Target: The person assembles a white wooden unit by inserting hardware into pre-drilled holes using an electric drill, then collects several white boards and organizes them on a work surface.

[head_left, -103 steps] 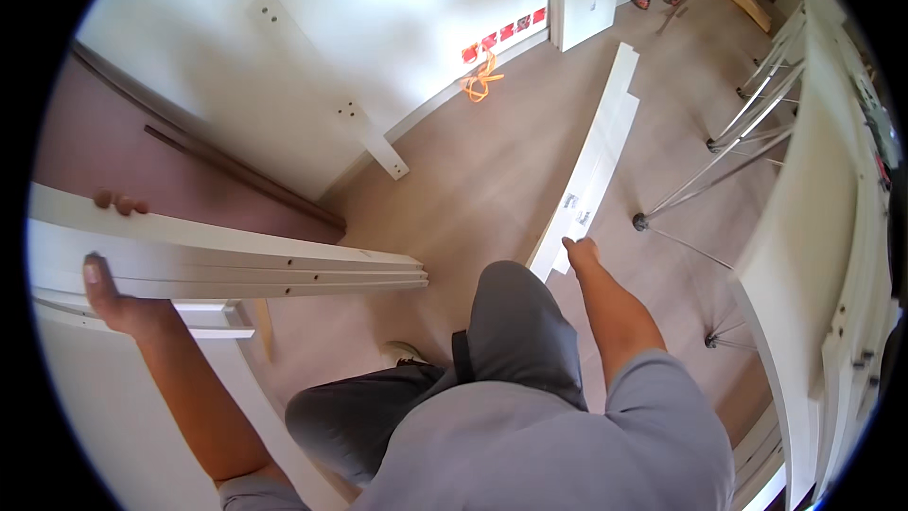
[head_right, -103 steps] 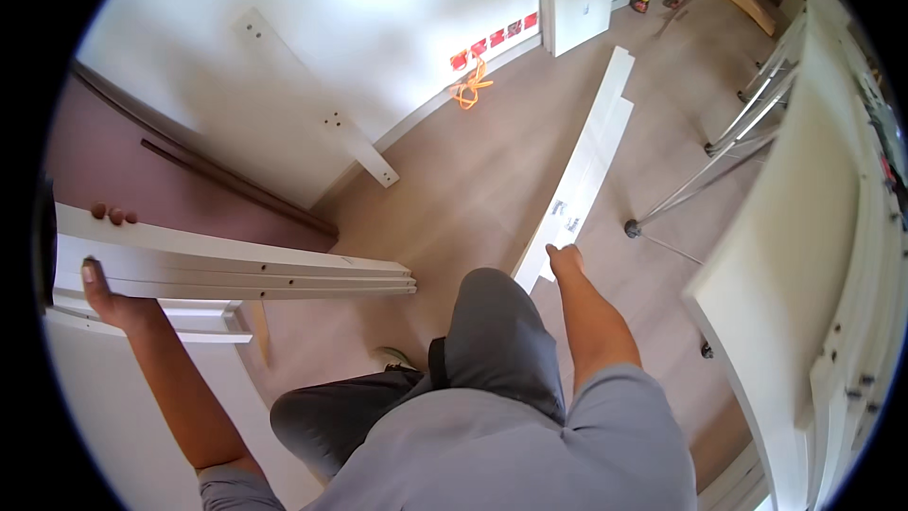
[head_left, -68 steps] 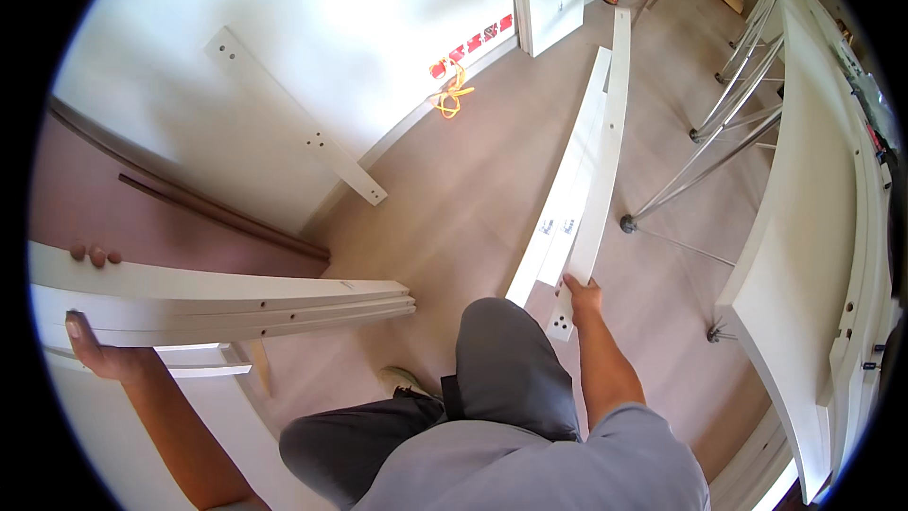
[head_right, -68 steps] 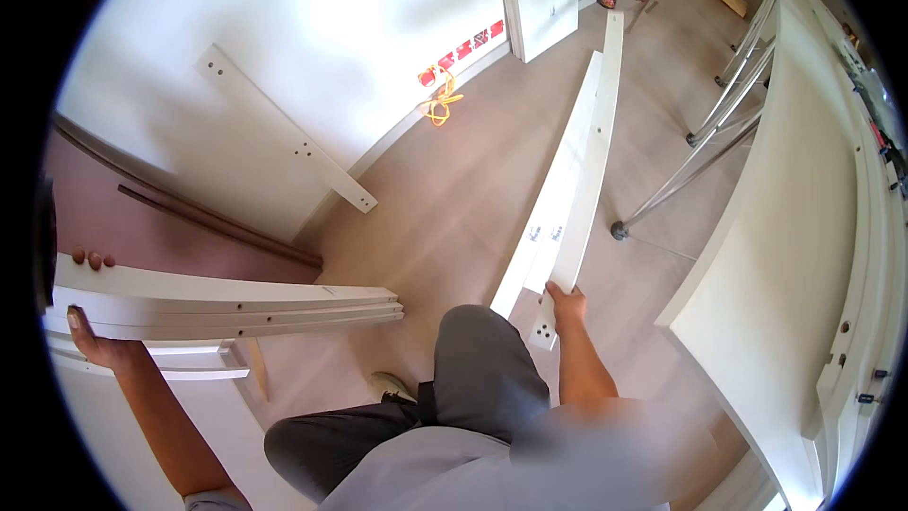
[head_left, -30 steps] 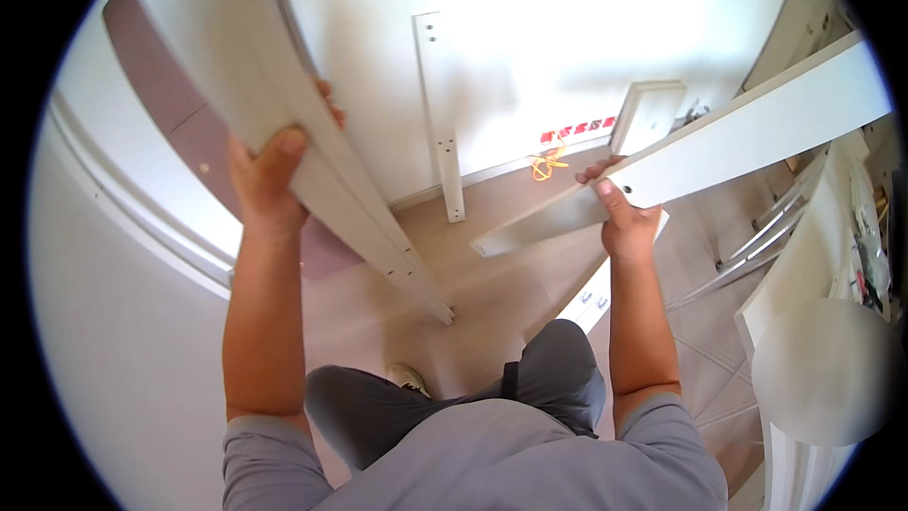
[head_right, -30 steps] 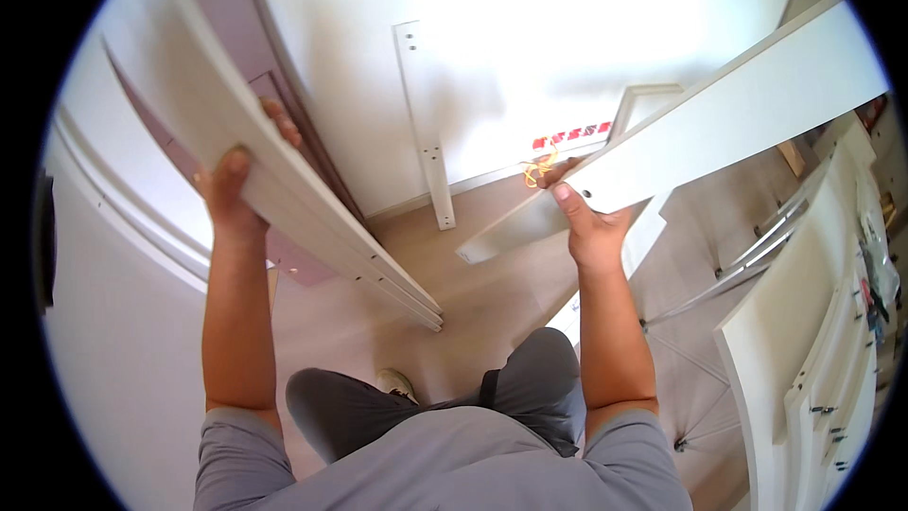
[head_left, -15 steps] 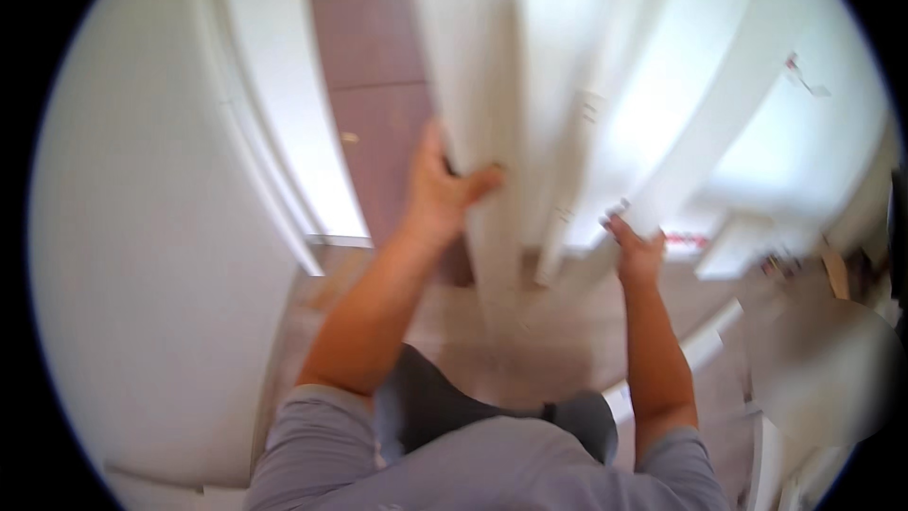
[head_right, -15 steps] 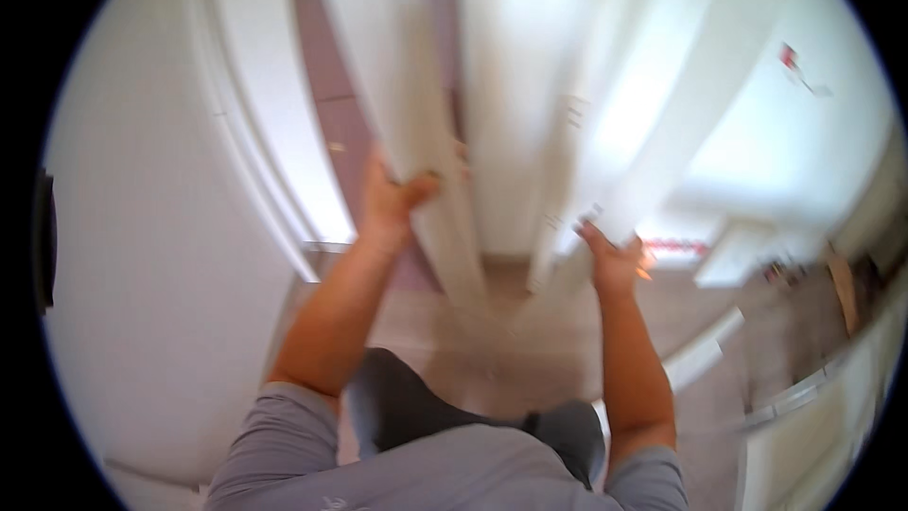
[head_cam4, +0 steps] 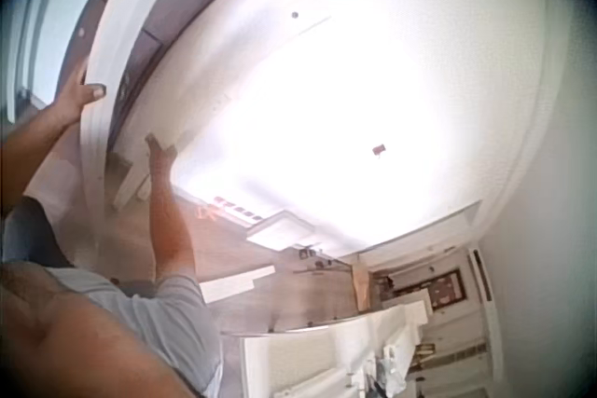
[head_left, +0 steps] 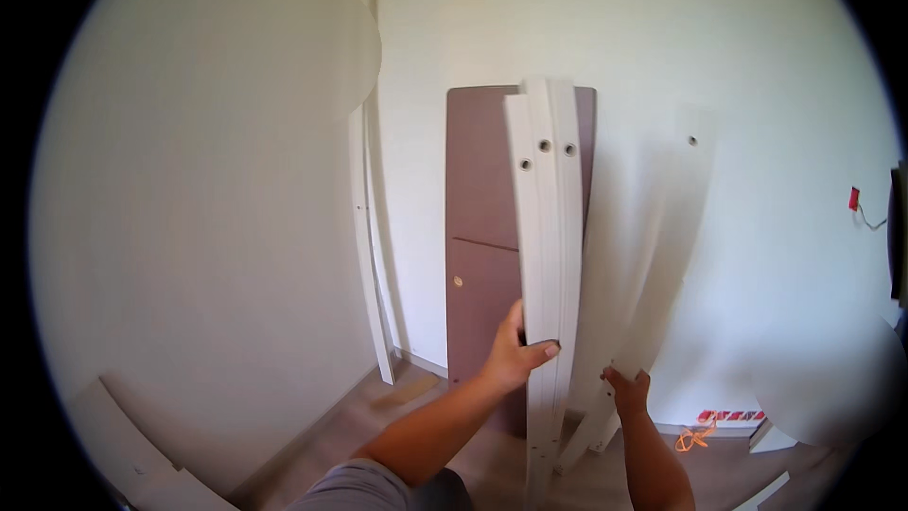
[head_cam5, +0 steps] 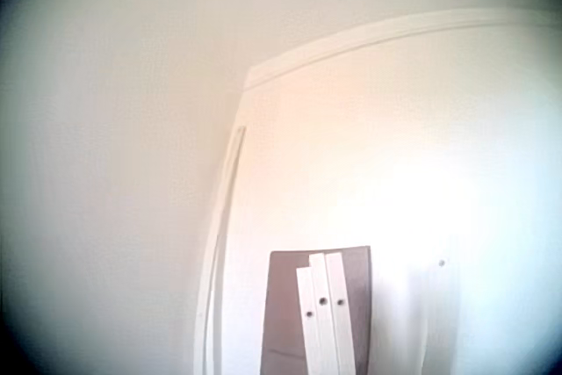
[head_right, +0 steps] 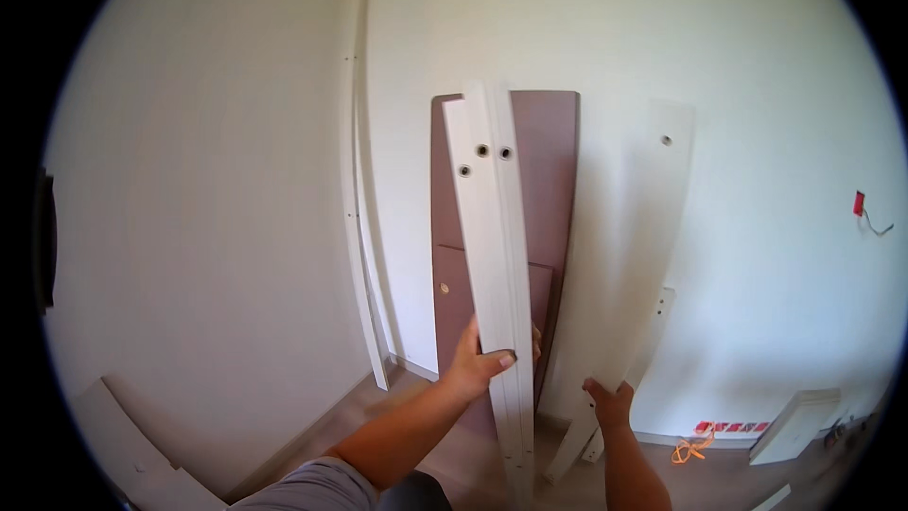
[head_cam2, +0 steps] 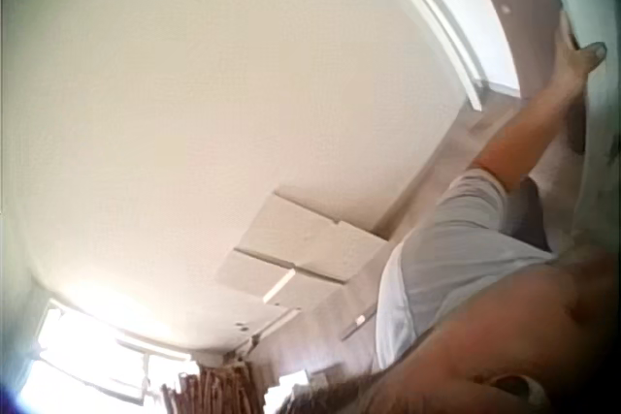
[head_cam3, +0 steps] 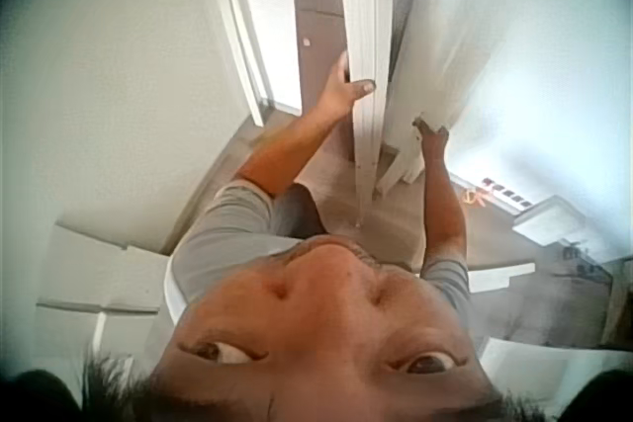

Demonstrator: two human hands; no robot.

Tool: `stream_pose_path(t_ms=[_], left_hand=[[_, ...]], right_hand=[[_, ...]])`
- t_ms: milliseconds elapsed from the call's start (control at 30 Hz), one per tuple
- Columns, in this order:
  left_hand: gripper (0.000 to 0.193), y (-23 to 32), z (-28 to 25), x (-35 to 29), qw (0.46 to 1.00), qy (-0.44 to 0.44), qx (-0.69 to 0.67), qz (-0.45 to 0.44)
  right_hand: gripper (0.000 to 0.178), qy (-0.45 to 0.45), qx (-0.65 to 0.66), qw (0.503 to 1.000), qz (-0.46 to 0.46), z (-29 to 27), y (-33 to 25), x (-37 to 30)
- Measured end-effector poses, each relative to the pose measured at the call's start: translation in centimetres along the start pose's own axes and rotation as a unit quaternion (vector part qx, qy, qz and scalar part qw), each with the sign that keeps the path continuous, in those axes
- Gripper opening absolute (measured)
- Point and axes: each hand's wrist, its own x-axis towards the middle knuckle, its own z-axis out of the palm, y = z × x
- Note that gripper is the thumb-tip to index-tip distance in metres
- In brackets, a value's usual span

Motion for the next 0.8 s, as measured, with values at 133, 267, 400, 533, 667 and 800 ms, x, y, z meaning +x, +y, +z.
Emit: stream_pose_path(t_ms=[133,267,400,533,667,800], left_hand=[[0.072,1.5,1.5,-0.2,1.000,0.017,-0.004,0.002],[0.066,2.8,2.7,0.5,0.999,-0.016,-0.029,0.004],[0.070,2.2,2.8,0.6,1.000,-0.012,-0.018,0.013],[0.069,2.1,3.5,0.8,0.999,-0.006,-0.024,0.022],[0.072,1.4,3.0,0.6,1.000,0.002,-0.021,0.017],[0.073,1.1,3.9,1.2,0.999,0.009,-0.019,0.023]], right_hand=[[0.019,-0.020,-0.055,0.998,0.032,1.0,1.1,3.5],[0.020,-0.063,-0.031,0.996,0.050,2.6,0.5,7.3],[0.021,-0.078,-0.044,0.994,0.059,2.4,1.1,10.5],[0.026,-0.080,-0.057,0.987,0.131,1.0,4.0,14.0],[0.033,-0.115,-0.115,0.975,0.152,2.2,3.8,14.5],[0.037,-0.157,-0.123,0.974,0.106,0.1,6.7,16.0]])
